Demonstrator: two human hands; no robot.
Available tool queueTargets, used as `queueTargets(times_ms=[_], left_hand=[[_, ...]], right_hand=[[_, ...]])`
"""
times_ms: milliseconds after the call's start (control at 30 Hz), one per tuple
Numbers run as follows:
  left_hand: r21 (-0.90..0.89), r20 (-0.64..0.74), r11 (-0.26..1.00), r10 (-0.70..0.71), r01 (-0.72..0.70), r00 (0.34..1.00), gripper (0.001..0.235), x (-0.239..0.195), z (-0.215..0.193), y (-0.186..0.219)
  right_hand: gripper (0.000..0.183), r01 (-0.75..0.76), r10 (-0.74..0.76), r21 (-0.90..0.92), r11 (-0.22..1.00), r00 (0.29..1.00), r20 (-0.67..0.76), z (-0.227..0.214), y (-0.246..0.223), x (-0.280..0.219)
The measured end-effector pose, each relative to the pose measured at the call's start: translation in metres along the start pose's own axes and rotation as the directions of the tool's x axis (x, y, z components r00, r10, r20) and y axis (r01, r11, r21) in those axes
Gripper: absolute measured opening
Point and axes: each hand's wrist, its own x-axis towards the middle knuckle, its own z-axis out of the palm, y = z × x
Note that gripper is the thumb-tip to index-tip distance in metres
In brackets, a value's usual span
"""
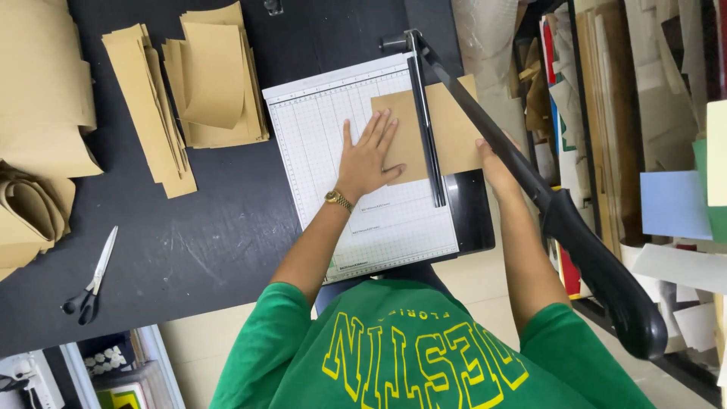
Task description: Cutting brown paper to size using a paper trimmer and scissors, then folding the pieces into sleeves or envelopes.
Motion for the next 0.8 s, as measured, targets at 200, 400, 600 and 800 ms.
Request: queueTargets(times_ms=[200, 400, 600, 800], left_hand=[[0.042, -0.015, 0.999, -0.022, 0.023, 1.0, 0.091, 0.018, -0.006, -0.01], [0.02, -0.019, 0.999, -0.026, 0.027, 0.999, 0.091, 0.031, -0.011, -0.016], [0.068, -0.057, 0.997, -0.024, 0.028, 0.998, 0.098, 0.042, -0.006, -0.024], [0.05, -0.069, 0.999, -0.01, 0.013, 0.998, 0.097, 0.042, -0.005, -0.023]], right_hand=[[0.017, 0.012, -0.007, 0.175, 0.985, 1.0, -0.03, 0.017, 0.0, 0.034], [0.018, 0.149, -0.154, 0.262, 0.954, 0.988, -0.001, 0.021, 0.01, 0.054], [0.027, 0.104, -0.13, 0.353, 0.93, 0.99, 0.052, 0.048, 0.062, 0.097], [0.027, 0.065, -0.093, 0.28, 0.958, 0.992, 0.088, 0.035, 0.045, 0.08]])
